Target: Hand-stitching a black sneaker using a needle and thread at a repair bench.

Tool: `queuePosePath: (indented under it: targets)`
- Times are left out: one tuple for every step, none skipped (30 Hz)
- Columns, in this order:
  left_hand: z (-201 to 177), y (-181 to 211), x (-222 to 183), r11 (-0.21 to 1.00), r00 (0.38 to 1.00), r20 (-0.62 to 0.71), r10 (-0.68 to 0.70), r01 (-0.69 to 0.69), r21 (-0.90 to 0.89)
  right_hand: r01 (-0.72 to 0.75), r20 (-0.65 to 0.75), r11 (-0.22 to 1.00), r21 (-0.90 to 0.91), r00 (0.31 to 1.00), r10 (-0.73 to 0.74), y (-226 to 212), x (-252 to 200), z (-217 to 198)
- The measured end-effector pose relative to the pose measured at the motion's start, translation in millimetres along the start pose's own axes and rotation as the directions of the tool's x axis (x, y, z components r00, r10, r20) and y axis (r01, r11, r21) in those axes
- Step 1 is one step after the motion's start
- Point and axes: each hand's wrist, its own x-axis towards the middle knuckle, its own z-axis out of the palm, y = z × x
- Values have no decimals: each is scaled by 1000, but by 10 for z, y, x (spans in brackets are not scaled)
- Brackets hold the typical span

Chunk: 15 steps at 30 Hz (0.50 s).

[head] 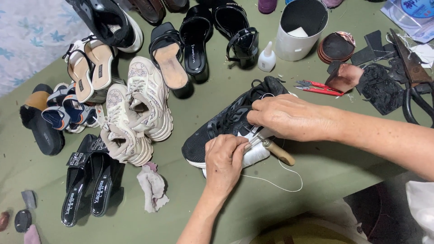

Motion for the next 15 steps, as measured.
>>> queuePosePath:
  targets:
    - [-16, 35, 9, 1000, 1000, -3, 1, -1, -2, 1, 1, 1000, -3, 1000, -1, 11, 2, 6]
    - [-32, 70, 8, 1000, 999, -44, 20, -20, -20, 21, -4, 1000, 6, 1000, -21, 18, 2, 18]
    - [-48, 106, 6, 998, 996, -85, 38, -41, -37, 42, -10, 999, 15, 999, -42, 24, 2, 32]
    - [-26, 89, -11, 998, 995, -88, 38, -42, -39, 42, -8, 999, 12, 999, -42, 21, 16, 43]
    - [-5, 73, -27, 998, 993, -103, 63, -64, -10, 58, -15, 998, -3, 998, -58, 18, 31, 53]
    - [19, 59, -47, 996, 989, -118, 86, -84, 18, 75, -19, 997, -17, 997, -75, 15, 45, 65]
    - [49, 29, -64, 996, 989, -122, 84, -83, 16, 76, -16, 997, -20, 997, -77, 4, 64, 54]
    - [79, -1, -91, 992, 979, -159, 125, -122, 25, 89, -13, 996, -26, 996, -89, -13, 83, 51]
    - [108, -32, -118, 986, 967, -196, 165, -161, 36, 101, -10, 994, -33, 995, -102, -31, 104, 48]
    - [128, -66, -143, 987, 967, -199, 162, -158, 35, 104, -7, 994, -33, 995, -104, -47, 111, 25]
    - [147, -100, -166, 985, 959, -228, 169, -172, 10, 101, 7, 994, -43, 995, -101, -65, 119, 1]
    - [161, -135, -183, 982, 950, -259, 176, -186, -13, 100, 21, 993, -54, 995, -99, -83, 136, -29]
    - [150, -135, -179, 983, 949, -264, 174, -183, -11, 105, 24, 993, -56, 994, -104, -77, 154, -31]
    - [147, -130, -189, 979, 943, -272, 191, -205, -22, 89, 29, 996, -19, 996, -89, -74, 158, -22]
    - [145, -127, -200, 974, 937, -281, 208, -226, -32, 73, 35, 997, 19, 997, -74, -69, 162, -10]
